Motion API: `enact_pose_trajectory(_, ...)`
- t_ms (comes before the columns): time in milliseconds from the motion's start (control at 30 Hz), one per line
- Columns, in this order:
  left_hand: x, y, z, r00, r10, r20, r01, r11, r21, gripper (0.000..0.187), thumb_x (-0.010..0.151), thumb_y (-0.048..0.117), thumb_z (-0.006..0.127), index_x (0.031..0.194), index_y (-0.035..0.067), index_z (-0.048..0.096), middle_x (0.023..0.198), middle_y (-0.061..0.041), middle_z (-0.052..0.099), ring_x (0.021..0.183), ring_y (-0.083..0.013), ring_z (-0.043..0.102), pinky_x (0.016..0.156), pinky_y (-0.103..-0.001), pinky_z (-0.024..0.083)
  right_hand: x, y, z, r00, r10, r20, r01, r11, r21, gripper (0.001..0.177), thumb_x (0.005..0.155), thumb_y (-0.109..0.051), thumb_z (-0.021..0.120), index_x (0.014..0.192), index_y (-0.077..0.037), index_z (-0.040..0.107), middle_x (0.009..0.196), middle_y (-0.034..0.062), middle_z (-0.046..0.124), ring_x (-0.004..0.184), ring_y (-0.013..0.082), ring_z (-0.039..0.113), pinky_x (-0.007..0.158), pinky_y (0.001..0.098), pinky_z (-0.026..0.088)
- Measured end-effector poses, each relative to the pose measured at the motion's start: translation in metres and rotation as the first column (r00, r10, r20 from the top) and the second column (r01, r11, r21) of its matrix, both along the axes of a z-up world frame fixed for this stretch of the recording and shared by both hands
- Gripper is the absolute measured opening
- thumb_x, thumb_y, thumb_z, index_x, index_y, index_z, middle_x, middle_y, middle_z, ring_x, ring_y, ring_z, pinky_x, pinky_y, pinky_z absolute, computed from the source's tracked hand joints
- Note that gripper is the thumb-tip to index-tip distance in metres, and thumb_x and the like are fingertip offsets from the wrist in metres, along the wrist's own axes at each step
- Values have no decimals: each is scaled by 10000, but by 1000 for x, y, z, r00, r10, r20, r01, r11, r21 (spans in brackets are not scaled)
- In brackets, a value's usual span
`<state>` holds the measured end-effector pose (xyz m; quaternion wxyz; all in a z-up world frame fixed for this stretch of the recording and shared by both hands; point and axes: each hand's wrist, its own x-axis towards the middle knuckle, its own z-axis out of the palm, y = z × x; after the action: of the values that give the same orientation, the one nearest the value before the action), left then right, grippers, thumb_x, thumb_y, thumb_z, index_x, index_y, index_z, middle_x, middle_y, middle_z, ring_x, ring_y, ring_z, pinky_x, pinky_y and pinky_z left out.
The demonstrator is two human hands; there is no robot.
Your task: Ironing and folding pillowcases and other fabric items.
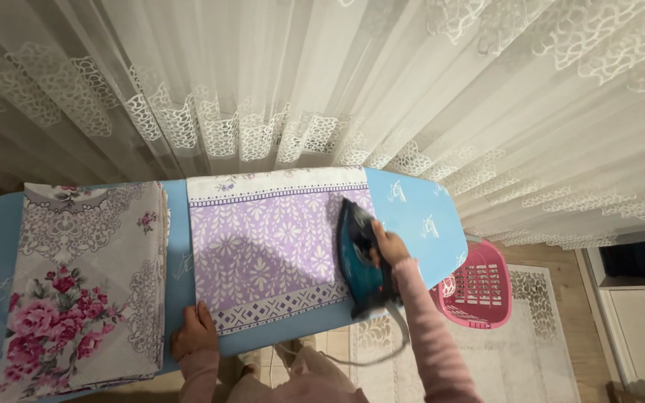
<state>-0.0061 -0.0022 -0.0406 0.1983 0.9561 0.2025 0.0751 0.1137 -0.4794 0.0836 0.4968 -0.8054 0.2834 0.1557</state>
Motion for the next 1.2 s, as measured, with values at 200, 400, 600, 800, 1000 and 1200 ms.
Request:
enact_pose_trajectory(200,5,-2,9,999,19,-49,-20,1000,-22,443,1122,490,415,874,173,599,542,-142,575,444,-358,496,485,-512,409,130,-22,-11,994,107,-20,-108,990,-89,938,905,-833,358,679,22,673,551,137,636,461,257,621,524,385,514)
enact_pose_trajectory(400,-1,-2,11,999,-3,-52,3,1000,5,439,1126,486,414,913,159,613,547,-148,584,469,-373,511,496,-523,417,141,-20,-10,990,-142,-14,142,990,5,872,976,-780,407,695,14,634,561,116,586,459,253,548,503,400,480)
enact_pose_trajectory(600,-4,-4,10,999,-1,39,-1,999,50,415,1132,481,455,941,156,629,610,-155,608,552,-388,572,529,-528,447,37,-43,-28,984,-165,63,164,986,10,894,943,-768,385,648,37,636,527,134,590,432,268,586,476,404,499)
enact_pose_trajectory(800,-4,-3,20,1000,1,-13,-1,999,-53,413,1137,475,442,965,144,620,639,-180,632,578,-418,600,539,-556,464,-37,-76,-18,942,-337,13,334,938,96,866,941,-737,485,772,101,629,590,143,596,437,256,560,439,417,487)
enact_pose_trajectory(1000,-2,-5,24,997,27,66,-26,999,-28,425,1120,491,430,987,136,623,683,-205,647,638,-455,617,578,-582,479,-21,-137,0,966,-255,48,258,963,-75,857,925,-751,459,901,81,662,600,156,608,407,228,542,416,406,482)
enact_pose_trajectory(1200,1,-7,26,993,80,-92,-91,989,-114,457,1142,504,411,1006,127,629,720,-208,662,656,-453,630,622,-597,489,-11,-139,33,995,101,22,-41,575,-817,634,1089,-644,502,1044,-65,755,926,254,669,860,477,659,741,569,526)
